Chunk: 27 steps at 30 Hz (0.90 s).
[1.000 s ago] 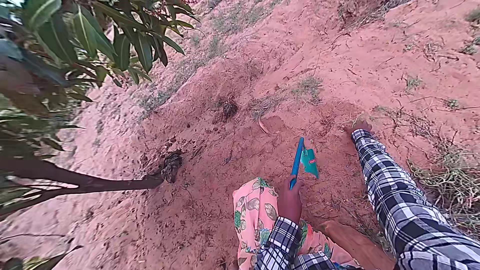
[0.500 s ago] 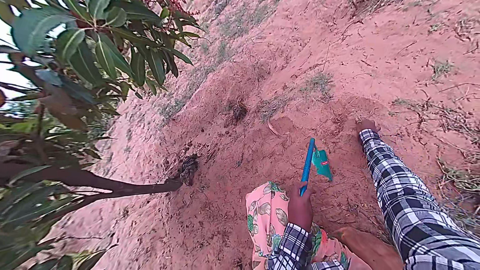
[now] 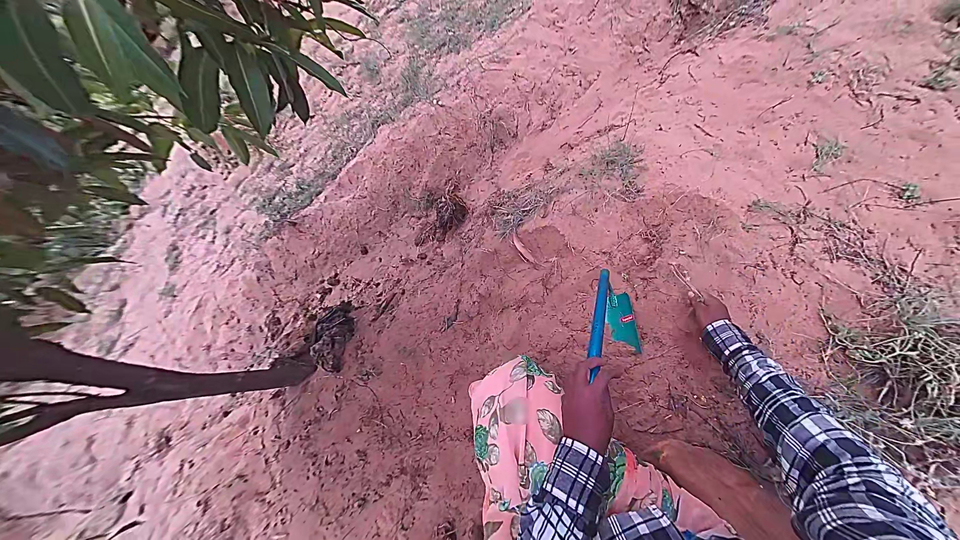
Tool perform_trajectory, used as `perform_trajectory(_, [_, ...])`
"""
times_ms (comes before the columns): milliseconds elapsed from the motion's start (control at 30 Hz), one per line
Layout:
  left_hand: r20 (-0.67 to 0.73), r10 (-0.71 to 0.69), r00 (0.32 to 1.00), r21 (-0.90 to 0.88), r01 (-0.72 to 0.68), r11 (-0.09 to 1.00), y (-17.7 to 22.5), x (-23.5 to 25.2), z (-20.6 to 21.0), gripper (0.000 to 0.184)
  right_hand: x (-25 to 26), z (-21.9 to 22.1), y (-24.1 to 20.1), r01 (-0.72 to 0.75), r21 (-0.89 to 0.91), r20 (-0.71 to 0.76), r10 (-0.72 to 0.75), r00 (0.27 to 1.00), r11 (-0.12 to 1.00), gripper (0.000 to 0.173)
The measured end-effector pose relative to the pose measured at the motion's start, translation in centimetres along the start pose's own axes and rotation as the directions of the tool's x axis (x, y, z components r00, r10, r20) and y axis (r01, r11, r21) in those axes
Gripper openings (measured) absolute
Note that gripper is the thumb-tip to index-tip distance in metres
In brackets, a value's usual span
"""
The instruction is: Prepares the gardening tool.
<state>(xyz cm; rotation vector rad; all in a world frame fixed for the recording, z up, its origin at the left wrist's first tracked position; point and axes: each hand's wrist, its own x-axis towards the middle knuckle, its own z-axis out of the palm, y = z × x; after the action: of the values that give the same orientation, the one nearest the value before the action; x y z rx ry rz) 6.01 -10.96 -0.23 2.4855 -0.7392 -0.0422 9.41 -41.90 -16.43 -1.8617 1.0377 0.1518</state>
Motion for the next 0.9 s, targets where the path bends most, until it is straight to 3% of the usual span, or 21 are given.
perform_trajectory(100, [0.008, -0.010, 1.000, 0.006, 0.010, 1.000, 0.0, 0.0, -0.1, 0.029, 1.3, -0.2, -3.5, -0.003, -0.032, -0.078, 0.001, 0.997, 0.999, 0.045])
perform_trajectory(200, [0.000, -0.002, 1.000, 0.016, 0.002, 1.000, -0.2, 0.0, 0.0, 0.030, 5.1, 1.0, -5.7, 0.038, -0.114, -0.081, -0.047, 0.996, 0.993, 0.059])
perform_trajectory(300, [-0.024, 0.018, 1.000, 0.023, -0.018, 1.000, -0.4, 0.1, 0.2, 0.030, 6.2, 1.5, -7.9, 0.063, -0.340, -0.027, -0.077, 0.997, 0.938, 0.045])
perform_trajectory(367, [-0.045, 0.032, 0.998, 0.031, -0.030, 0.999, -0.5, 0.1, 0.3, 0.029, 6.9, 1.1, -8.3, 0.022, -0.333, -0.030, -0.034, 0.999, 0.943, 0.043])
perform_trajectory(433, [-0.055, 0.042, 0.998, 0.034, -0.040, 0.999, -0.5, 0.1, 0.4, 0.028, 9.0, 0.8, -6.8, -0.018, -0.010, -0.096, 0.017, 0.995, 1.000, 0.054])
perform_trajectory(500, [-0.050, 0.043, 0.998, 0.032, -0.041, 0.999, -0.5, 0.0, 0.4, 0.028, 10.4, 0.7, -4.4, -0.017, 0.479, -0.239, 0.148, 0.960, 0.878, 0.058])
perform_trajectory(533, [-0.048, 0.046, 0.998, 0.029, -0.044, 0.999, -0.6, 0.1, 0.4, 0.028, 10.3, 0.0, -3.9, -0.016, 0.612, -0.297, 0.249, 0.922, 0.791, 0.059])
perform_trajectory(600, [-0.045, 0.041, 0.998, 0.023, -0.040, 0.999, -0.5, 0.1, 0.3, 0.027, 8.9, -1.7, -3.8, -0.025, 0.711, -0.385, 0.418, 0.823, 0.703, 0.054])
perform_trajectory(667, [-0.052, 0.036, 0.998, 0.020, -0.035, 0.999, -0.6, 0.0, 0.3, 0.027, 8.7, -3.1, -3.1, -0.020, 0.719, -0.443, 0.480, 0.757, 0.695, 0.052])
perform_trajectory(733, [-0.067, 0.047, 0.997, 0.020, -0.046, 0.999, -0.6, 0.0, 0.4, 0.027, 9.9, -4.2, -2.7, -0.027, 0.544, -0.512, 0.357, 0.781, 0.838, 0.051])
perform_trajectory(800, [-0.075, 0.060, 0.995, 0.033, -0.058, 0.998, -0.6, 0.1, 0.7, 0.030, 11.8, -5.4, -2.7, -0.083, 0.141, -0.445, 0.138, 0.885, 0.987, 0.042])
perform_trajectory(900, [-0.076, 0.056, 0.996, 0.048, -0.052, 0.997, -0.5, 0.0, 0.8, 0.030, 14.8, -5.5, -4.3, -0.096, -0.212, -0.295, 0.030, 0.955, 0.972, 0.054])
